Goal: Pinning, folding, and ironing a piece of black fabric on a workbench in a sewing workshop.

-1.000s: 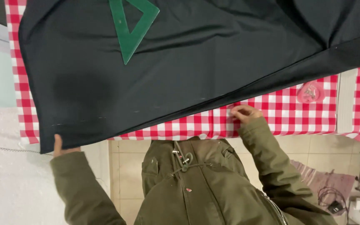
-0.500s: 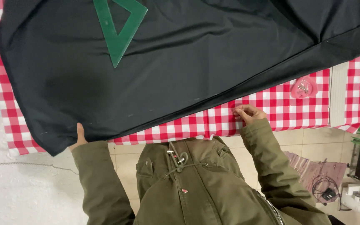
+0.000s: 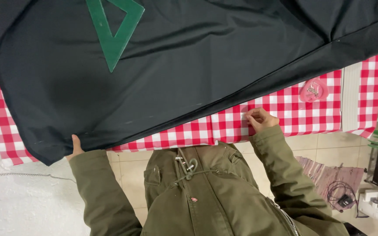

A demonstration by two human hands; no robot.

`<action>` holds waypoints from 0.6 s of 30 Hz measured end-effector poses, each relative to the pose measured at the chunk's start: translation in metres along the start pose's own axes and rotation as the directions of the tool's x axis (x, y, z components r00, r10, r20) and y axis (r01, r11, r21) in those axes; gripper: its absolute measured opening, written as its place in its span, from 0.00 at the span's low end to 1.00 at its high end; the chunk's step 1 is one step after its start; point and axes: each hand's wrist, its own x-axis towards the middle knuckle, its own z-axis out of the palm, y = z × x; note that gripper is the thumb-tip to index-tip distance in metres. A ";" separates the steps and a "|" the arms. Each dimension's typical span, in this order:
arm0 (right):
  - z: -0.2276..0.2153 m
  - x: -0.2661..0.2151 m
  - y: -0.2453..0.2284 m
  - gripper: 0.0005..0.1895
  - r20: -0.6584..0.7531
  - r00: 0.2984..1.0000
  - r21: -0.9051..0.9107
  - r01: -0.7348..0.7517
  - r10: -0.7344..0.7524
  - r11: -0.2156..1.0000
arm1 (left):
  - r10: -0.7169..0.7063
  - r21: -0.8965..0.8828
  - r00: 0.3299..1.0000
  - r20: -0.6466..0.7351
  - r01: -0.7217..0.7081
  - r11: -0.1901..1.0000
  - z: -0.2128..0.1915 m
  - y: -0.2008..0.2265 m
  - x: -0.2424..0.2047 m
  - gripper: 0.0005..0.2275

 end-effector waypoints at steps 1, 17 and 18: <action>-0.003 -0.003 -0.010 0.06 -0.001 0.999 -0.121 0.041 -0.041 0.992 | -0.056 0.036 0.997 -0.045 0.057 0.998 0.002 0.002 -0.001 0.35; -0.027 -0.037 -0.039 0.09 0.149 0.782 -0.510 0.585 -0.605 0.630 | 0.010 0.070 0.999 -0.053 -0.007 0.998 0.011 -0.005 -0.035 0.33; -0.034 -0.030 -0.026 0.21 0.188 0.873 -0.545 0.474 -0.450 0.692 | 0.023 0.136 0.997 -0.071 -0.013 0.991 0.011 -0.008 -0.028 0.34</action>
